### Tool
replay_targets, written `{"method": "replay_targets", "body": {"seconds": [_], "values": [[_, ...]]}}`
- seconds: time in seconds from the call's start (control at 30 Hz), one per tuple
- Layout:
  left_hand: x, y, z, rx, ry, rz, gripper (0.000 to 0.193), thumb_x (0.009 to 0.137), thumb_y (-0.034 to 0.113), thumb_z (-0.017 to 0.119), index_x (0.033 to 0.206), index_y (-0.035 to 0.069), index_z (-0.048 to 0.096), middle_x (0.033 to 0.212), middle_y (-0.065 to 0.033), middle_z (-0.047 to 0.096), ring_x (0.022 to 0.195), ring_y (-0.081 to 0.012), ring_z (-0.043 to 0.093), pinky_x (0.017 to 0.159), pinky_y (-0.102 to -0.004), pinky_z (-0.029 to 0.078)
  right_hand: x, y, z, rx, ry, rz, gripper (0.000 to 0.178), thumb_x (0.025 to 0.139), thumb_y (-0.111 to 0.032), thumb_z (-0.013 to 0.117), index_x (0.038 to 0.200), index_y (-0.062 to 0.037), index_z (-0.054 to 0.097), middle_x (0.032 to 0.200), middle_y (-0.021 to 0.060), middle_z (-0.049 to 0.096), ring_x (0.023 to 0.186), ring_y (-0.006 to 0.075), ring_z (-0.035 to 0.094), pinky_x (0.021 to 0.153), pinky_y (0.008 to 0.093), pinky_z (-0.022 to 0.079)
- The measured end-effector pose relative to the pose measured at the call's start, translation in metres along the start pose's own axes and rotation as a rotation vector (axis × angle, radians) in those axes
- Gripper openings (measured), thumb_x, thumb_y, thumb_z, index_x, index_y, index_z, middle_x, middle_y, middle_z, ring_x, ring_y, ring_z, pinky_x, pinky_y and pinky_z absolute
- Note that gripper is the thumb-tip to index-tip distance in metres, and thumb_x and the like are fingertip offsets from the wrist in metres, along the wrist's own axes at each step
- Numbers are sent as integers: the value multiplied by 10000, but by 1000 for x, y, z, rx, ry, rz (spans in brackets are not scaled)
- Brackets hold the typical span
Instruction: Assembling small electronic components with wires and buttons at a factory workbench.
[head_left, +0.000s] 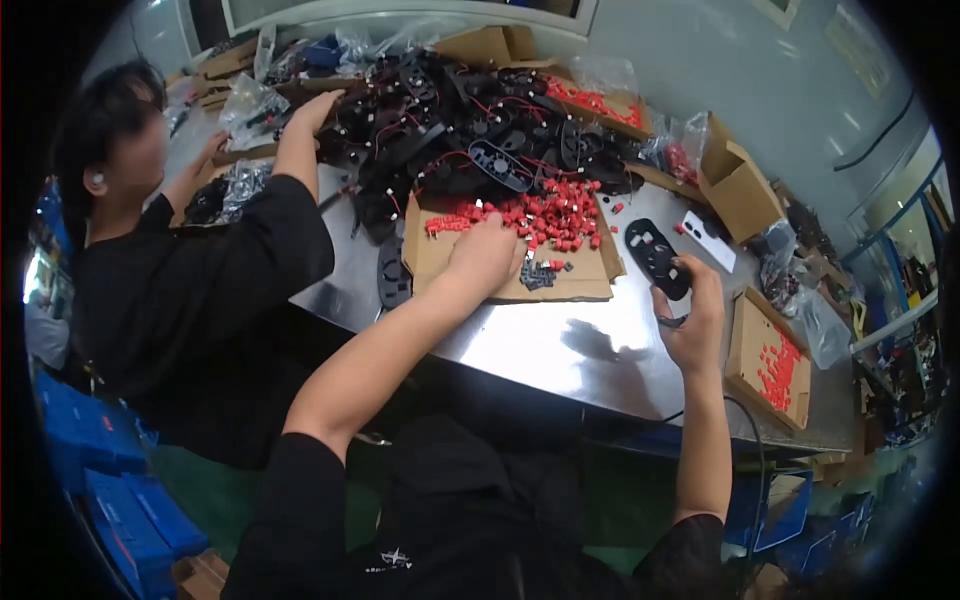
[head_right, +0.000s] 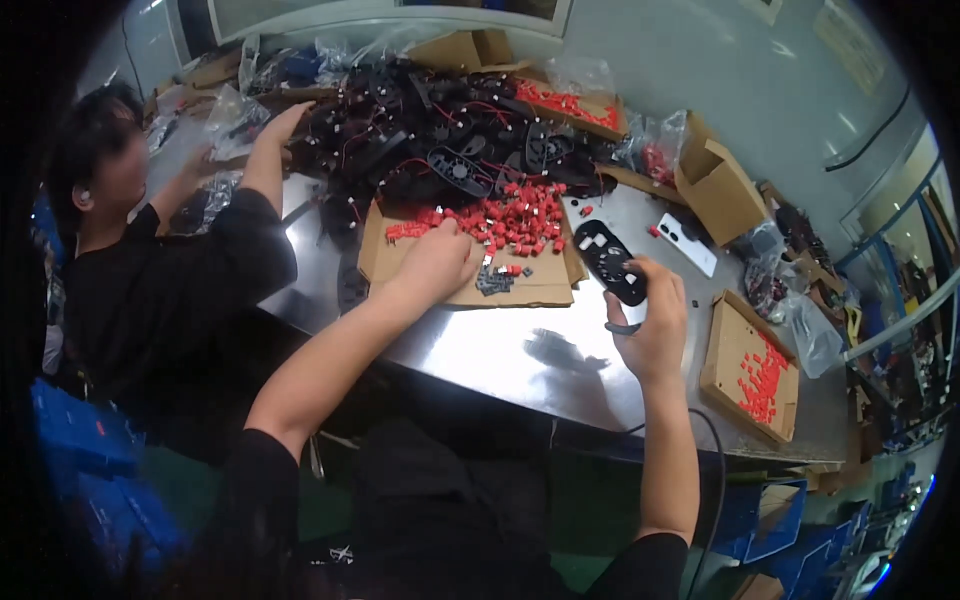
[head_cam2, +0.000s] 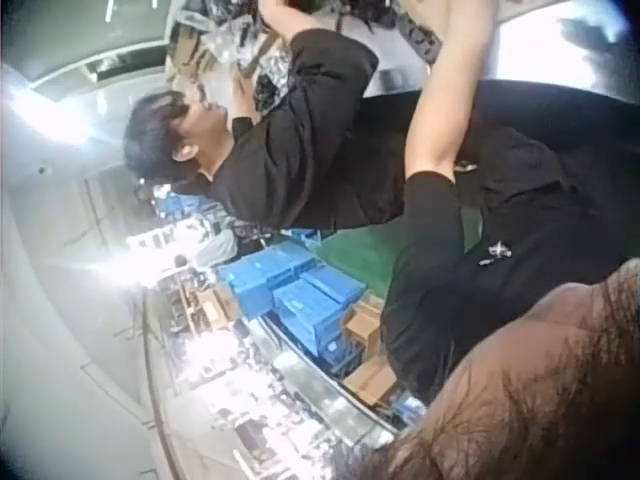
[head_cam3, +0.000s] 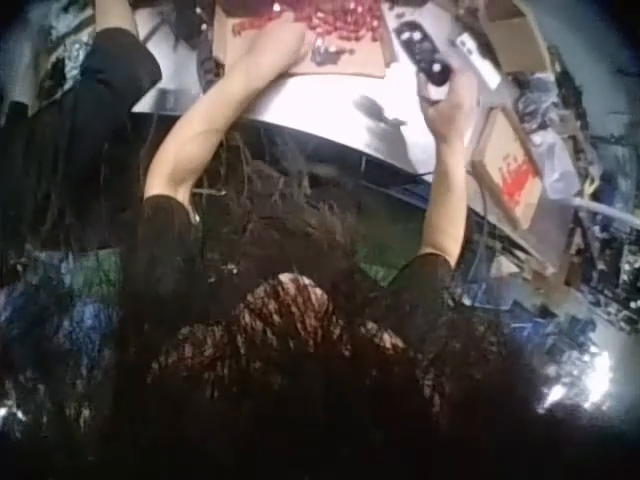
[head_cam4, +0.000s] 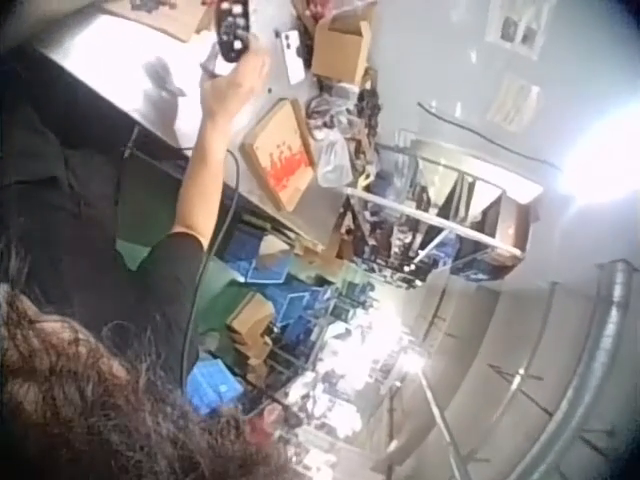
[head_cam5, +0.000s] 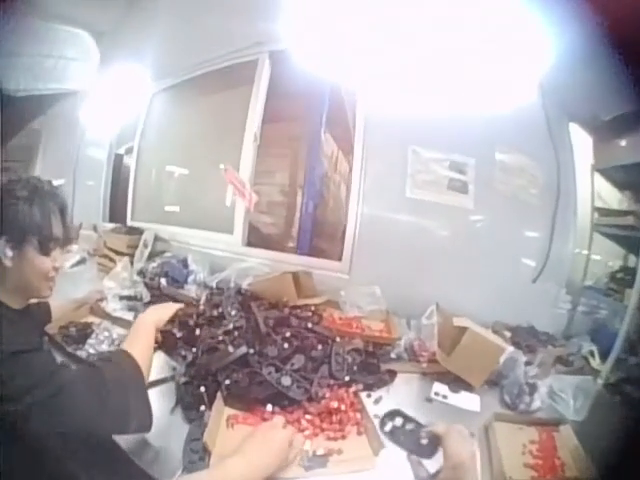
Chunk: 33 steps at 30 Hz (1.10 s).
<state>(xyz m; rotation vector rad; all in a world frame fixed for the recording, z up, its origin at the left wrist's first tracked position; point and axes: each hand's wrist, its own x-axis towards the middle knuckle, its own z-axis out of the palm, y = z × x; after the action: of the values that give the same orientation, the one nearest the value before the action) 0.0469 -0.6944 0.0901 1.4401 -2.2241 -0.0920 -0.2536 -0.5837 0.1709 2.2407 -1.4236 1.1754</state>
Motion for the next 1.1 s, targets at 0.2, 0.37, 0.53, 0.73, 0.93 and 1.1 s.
{"method": "replay_targets", "body": {"seconds": [0.2, 0.37, 0.53, 0.73, 0.93, 1.1], "values": [[-16, 7, -20, -30, 196, 48, 137, 837, 32, 682, 971, 7, 698, 961, -176, 628, 941, -358, 644, 828, -451, 543, -18, 10, 21, 207, -61, 15, 504, 716, 20, 777, 1190, -23, 611, 1197, 180, 677, 1038, 353, 653, 924, 415, 522], [-64, 41, -50, -433, 154, 39, 161, 852, 41, 733, 1011, 19, 710, 981, -126, 675, 879, -284, 661, 733, -403, 550, -59, 36, -27, 62, -150, -56, 382, 851, -114, 730, 1204, -21, 620, 1258, 220, 652, 1155, 370, 634, 985, 444, 518], [-90, 46, -58, -716, -48, -90, 164, 865, 26, 764, 1021, 12, 714, 1032, -77, 697, 702, -108, 588, 596, -238, 467, -195, 127, -184, 126, 278, 343, 347, 1044, -143, 540, 1339, 38, 561, 1414, 195, 580, 1315, 295, 563, 1114, 422, 443], [-87, 46, -45, -976, -90, -216, 342, 910, 10, 736, 1239, 44, 649, 1015, -8, 655, 779, -44, 549, 699, -202, 457, -177, 85, -205, -313, 1451, 789, 503, 954, -349, 750, 1257, 16, 583, 1195, 139, 689, 851, 209, 678, 642, 309, 545], [1, 85, -14, -911, -209, 244, 196, 935, 123, 726, 1107, 35, 694, 1019, -84, 707, 874, -152, 695, 769, -299, 564, 38, 53, -49, 433, 1040, 584, 339, 1025, -221, 616, 1312, -46, 658, 1276, 135, 678, 1020, 240, 703, 816, 351, 570], [0, 92, 14, -968, -386, 182, 135, 910, 50, 717, 1001, 14, 624, 883, -95, 690, 803, -156, 718, 711, -292, 576, 78, 17, 32, 303, 136, -331, 371, 788, 42, 735, 1124, -23, 591, 1150, 195, 646, 1044, 366, 654, 907, 399, 507]]}}
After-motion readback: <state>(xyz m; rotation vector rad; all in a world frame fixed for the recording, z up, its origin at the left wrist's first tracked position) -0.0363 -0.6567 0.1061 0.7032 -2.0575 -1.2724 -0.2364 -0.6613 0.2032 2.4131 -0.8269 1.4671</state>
